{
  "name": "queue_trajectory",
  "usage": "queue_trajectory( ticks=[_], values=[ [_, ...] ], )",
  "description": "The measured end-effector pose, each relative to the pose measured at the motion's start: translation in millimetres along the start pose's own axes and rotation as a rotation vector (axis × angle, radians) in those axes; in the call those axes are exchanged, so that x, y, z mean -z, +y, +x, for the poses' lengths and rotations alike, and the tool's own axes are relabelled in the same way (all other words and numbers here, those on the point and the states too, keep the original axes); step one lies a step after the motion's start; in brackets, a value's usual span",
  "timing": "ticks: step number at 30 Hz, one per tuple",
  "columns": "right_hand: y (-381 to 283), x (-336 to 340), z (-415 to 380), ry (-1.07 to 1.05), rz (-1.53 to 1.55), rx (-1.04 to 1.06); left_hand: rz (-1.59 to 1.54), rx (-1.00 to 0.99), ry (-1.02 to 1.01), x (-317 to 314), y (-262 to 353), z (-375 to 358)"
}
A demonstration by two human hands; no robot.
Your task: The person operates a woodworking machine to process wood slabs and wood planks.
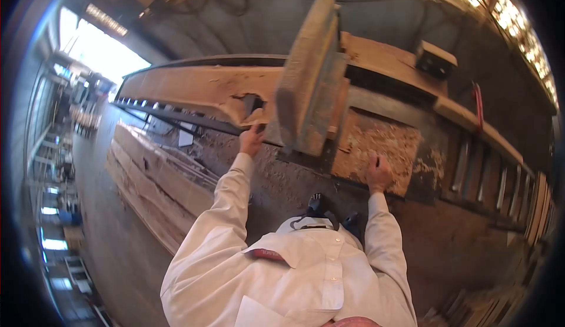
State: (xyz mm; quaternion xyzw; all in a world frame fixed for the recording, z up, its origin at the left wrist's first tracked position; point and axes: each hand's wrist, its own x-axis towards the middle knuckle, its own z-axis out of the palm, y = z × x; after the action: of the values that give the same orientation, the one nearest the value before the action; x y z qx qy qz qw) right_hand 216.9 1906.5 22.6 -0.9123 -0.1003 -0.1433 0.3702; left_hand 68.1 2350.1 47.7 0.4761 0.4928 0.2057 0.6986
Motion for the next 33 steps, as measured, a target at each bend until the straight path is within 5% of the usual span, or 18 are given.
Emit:
queue_trajectory(
  ticks=[4,11,23,26,27,33],
  values=[
    [-10,4,-2,-0.084,-0.029,-0.099,0.028,0.084,-0.21,22,15,-15],
    [-5,2,-2,-0.094,-0.082,-0.116,-0.065,-0.2,0.085,85,30,47],
    [-10,3,4,-0.085,-0.137,-0.171,0.056,-0.077,0.052,61,44,67],
    [-16,6,5,-0.011,-0.057,-0.175,0.042,-0.092,0.007,53,46,43],
    [-23,0,2,0.024,-0.002,-0.173,0.27,-0.25,-0.045,59,34,35],
    [4,-9,-2,0.13,0.146,-0.126,0.165,-0.101,-0.111,19,8,-17]
  ],
)
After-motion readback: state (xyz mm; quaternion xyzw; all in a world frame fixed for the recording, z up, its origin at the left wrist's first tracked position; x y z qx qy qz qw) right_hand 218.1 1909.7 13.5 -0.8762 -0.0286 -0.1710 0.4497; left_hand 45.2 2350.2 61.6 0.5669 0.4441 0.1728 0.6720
